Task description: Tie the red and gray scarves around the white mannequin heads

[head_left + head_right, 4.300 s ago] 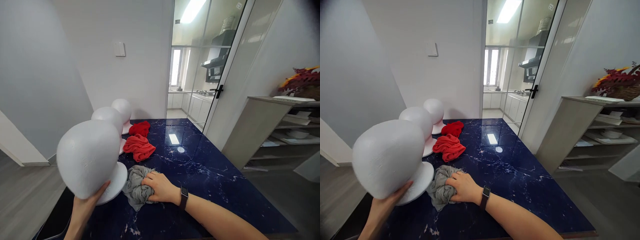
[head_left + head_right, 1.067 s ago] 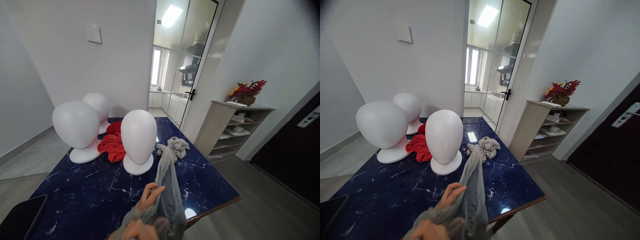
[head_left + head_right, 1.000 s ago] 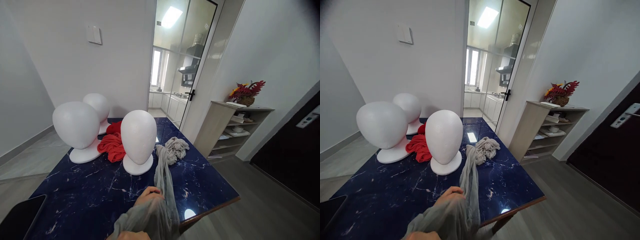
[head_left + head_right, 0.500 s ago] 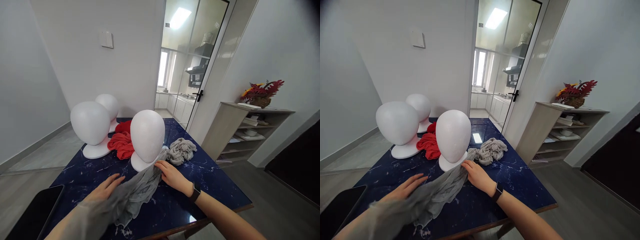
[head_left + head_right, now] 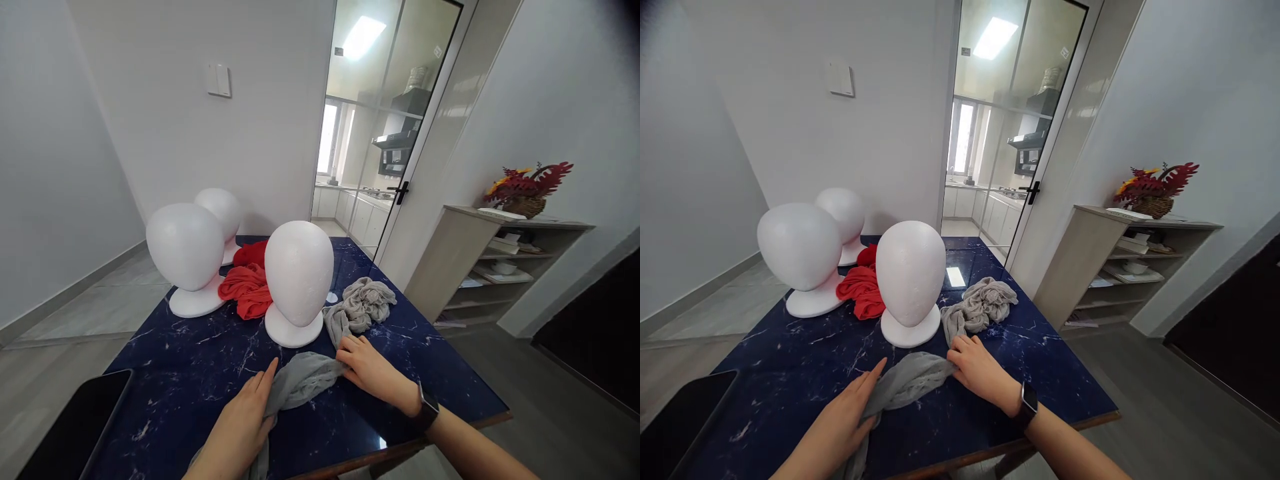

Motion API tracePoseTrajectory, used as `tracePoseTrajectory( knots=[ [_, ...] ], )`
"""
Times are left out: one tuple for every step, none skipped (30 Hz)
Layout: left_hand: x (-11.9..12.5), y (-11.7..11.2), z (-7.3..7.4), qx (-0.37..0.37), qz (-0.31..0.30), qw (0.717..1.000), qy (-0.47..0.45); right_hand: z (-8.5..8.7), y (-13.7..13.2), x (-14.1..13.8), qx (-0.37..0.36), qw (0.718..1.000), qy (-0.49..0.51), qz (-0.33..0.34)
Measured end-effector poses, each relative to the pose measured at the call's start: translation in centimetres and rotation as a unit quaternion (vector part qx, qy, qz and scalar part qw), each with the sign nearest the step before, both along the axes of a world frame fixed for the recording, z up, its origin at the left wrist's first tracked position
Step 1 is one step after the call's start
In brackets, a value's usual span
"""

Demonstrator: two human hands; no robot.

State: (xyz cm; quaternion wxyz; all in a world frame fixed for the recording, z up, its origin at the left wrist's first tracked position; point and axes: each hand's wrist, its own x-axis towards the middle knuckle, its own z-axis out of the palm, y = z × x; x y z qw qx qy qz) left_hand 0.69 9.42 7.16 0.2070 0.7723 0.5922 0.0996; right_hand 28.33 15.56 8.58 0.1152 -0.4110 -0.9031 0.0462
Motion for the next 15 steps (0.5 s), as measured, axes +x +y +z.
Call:
tracePoseTrajectory(
  knots=[
    [-0.2,0.1,0.6,-0.017,-0.006,1.000,0.001,0.8,-0.4,0.2,-0.018,0.999,0.044,0.014],
    [-0.3,0.2,1.2,-0.028,-0.014,0.999,-0.003,1.8,-0.8,0.3,-0.041,0.994,0.097,0.022],
    [-0.4,0.3,2.0,-0.033,-0.025,0.999,-0.022,3.0,-1.1,0.2,-0.068,0.985,0.155,0.024],
    [-0.3,0.3,2.8,-0.033,-0.040,0.997,-0.057,4.4,-1.3,0.0,-0.093,0.973,0.209,0.026],
    [0.1,0.3,3.6,-0.036,-0.055,0.992,-0.110,5.9,-1.5,-0.5,-0.112,0.960,0.254,0.029],
    [0.7,0.4,4.5,-0.050,-0.073,0.980,-0.177,7.4,-1.7,-1.0,-0.123,0.949,0.288,0.038],
    [1.4,0.3,5.2,-0.079,-0.094,0.960,-0.252,8.9,-1.7,-1.7,-0.126,0.940,0.312,0.055],
    [2.2,0.3,5.9,-0.122,-0.115,0.930,-0.327,10.4,-1.7,-2.4,-0.123,0.934,0.328,0.075],
    [2.8,0.3,6.4,-0.174,-0.136,0.893,-0.393,11.7,-1.6,-3.1,-0.116,0.929,0.337,0.093],
    [3.2,0.4,6.8,-0.227,-0.151,0.854,-0.444,12.9,-1.3,-3.7,-0.108,0.927,0.344,0.107],
    [3.2,0.4,7.2,-0.273,-0.156,0.817,-0.484,13.9,-1.0,-4.1,-0.100,0.925,0.348,0.114],
    [2.9,0.6,7.4,-0.308,-0.150,0.783,-0.519,14.7,-0.6,-4.3,-0.094,0.924,0.353,0.115],
    [2.1,0.7,7.5,-0.328,-0.135,0.753,-0.555,15.3,-0.2,-4.3,-0.091,0.922,0.359,0.111],
    [1.1,1.0,7.7,-0.332,-0.113,0.730,-0.587,15.8,0.4,-4.1,-0.093,0.920,0.366,0.104],
    [-0.2,1.3,7.8,-0.325,-0.090,0.701,-0.629,16.2,0.9,-3.7,-0.100,0.917,0.375,0.095]
  ],
)
